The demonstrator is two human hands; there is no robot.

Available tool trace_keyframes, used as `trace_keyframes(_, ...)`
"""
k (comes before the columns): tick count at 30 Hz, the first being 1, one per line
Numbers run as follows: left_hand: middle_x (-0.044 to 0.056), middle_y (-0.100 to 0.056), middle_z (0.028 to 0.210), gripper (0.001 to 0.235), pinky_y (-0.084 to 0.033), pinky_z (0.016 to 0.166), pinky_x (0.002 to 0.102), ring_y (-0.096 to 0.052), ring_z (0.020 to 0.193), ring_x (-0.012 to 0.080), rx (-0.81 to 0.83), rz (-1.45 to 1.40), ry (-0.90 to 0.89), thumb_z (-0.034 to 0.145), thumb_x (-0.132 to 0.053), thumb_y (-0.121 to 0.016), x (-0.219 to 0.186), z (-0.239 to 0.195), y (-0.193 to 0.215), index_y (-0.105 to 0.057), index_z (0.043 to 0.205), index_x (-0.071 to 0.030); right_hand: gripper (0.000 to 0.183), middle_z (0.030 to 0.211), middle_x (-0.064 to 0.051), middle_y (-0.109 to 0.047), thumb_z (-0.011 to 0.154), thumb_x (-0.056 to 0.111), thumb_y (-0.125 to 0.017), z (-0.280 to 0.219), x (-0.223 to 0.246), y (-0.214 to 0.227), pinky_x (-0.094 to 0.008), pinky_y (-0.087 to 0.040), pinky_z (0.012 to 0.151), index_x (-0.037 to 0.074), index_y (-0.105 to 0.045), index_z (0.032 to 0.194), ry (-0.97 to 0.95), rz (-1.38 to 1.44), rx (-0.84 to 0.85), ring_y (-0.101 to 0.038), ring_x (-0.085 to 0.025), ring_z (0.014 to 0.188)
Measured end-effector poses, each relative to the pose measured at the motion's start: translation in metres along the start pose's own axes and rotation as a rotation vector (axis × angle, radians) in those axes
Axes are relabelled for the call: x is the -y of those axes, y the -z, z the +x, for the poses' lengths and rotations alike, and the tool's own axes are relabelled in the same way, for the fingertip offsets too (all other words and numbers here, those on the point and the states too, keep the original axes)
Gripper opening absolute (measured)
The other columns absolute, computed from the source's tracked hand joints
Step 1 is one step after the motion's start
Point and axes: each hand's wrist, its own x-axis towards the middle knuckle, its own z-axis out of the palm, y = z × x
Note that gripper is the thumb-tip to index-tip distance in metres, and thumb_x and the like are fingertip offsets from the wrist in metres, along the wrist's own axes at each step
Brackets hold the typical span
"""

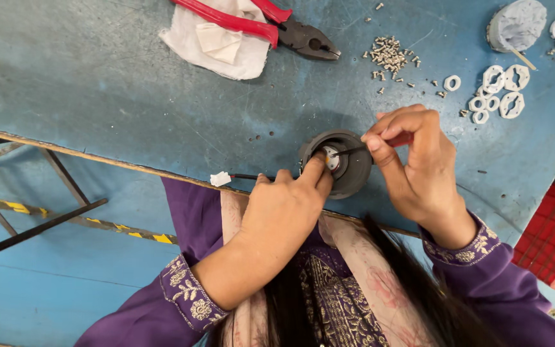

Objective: The person assembles a small lighting component by hand, placing an LED board into a grey housing, inserting a wire, and using a screwdriver and a power tool to secure small screws into the assembly.

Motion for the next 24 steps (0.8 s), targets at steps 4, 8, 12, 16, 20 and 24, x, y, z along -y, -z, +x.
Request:
trace_keyframes(4, 0.005, -0.066, 0.121, 0.026, -0.059, 0.054, 0.039, -0.072, 0.069, 0.0234, 0.050, -0.039, -0.013, 0.082, -0.013, -0.065, 0.004, 0.001, 0.004, -0.069, 0.107, -0.012, 0.026, 0.104, -0.015, -0.067, 0.110, 0.000, -0.064, -0.002, -0.004, -0.009, -0.031, -0.060, 0.088, 0.001, -0.039, 0.117, -0.066, 0.094, -0.061, -0.072, -0.022, 0.099)
trace_keyframes(8, 0.007, -0.067, 0.121, 0.026, -0.057, 0.050, 0.035, -0.072, 0.064, 0.0236, -0.009, -0.047, -0.037, 0.080, -0.011, -0.065, 0.007, 0.000, 0.004, -0.069, 0.106, -0.013, 0.028, 0.106, -0.016, -0.066, 0.110, -0.001, -0.064, -0.008, -0.007, -0.009, -0.029, -0.061, 0.086, 0.002, -0.038, 0.121, 0.015, 0.134, -0.060, -0.073, -0.024, 0.102)
trace_keyframes(12, 0.009, -0.067, 0.124, 0.023, -0.057, 0.050, 0.036, -0.073, 0.063, 0.0242, -0.006, -0.076, -0.049, 0.080, -0.012, -0.064, 0.008, 0.001, 0.005, -0.070, 0.102, -0.011, 0.029, 0.110, -0.018, -0.069, 0.111, -0.002, -0.063, -0.017, -0.001, -0.003, -0.029, -0.060, 0.091, 0.004, -0.037, 0.123, 0.089, 0.143, -0.122, -0.072, -0.025, 0.105)
trace_keyframes(16, 0.011, -0.066, 0.128, 0.022, -0.057, 0.046, 0.036, -0.073, 0.058, 0.0244, 0.033, -0.084, -0.036, 0.080, -0.011, -0.064, 0.006, 0.005, 0.007, -0.071, 0.101, -0.009, 0.033, 0.110, -0.017, -0.068, 0.105, 0.000, -0.065, -0.023, 0.008, 0.003, -0.032, -0.060, 0.092, 0.005, -0.035, 0.117, 0.150, 0.115, -0.182, -0.072, -0.025, 0.103)
trace_keyframes(20, 0.011, -0.065, 0.130, 0.024, -0.057, 0.046, 0.035, -0.073, 0.057, 0.0232, 0.007, -0.043, -0.030, 0.079, -0.012, -0.064, 0.002, 0.004, 0.005, -0.071, 0.101, -0.008, 0.036, 0.107, -0.018, -0.071, 0.101, -0.003, -0.070, -0.022, 0.003, 0.001, -0.036, -0.059, 0.090, 0.005, -0.038, 0.116, 0.207, 0.034, -0.126, -0.072, -0.030, 0.102)
trace_keyframes(24, 0.009, -0.066, 0.129, 0.026, -0.056, 0.045, 0.034, -0.072, 0.056, 0.0219, -0.040, -0.020, -0.012, 0.077, -0.011, -0.064, -0.001, 0.003, -0.001, -0.072, 0.102, -0.009, 0.036, 0.105, -0.018, -0.071, 0.098, -0.004, -0.072, -0.023, 0.001, 0.000, -0.035, -0.058, 0.087, 0.005, -0.040, 0.113, 0.236, -0.042, -0.093, -0.072, -0.034, 0.105)
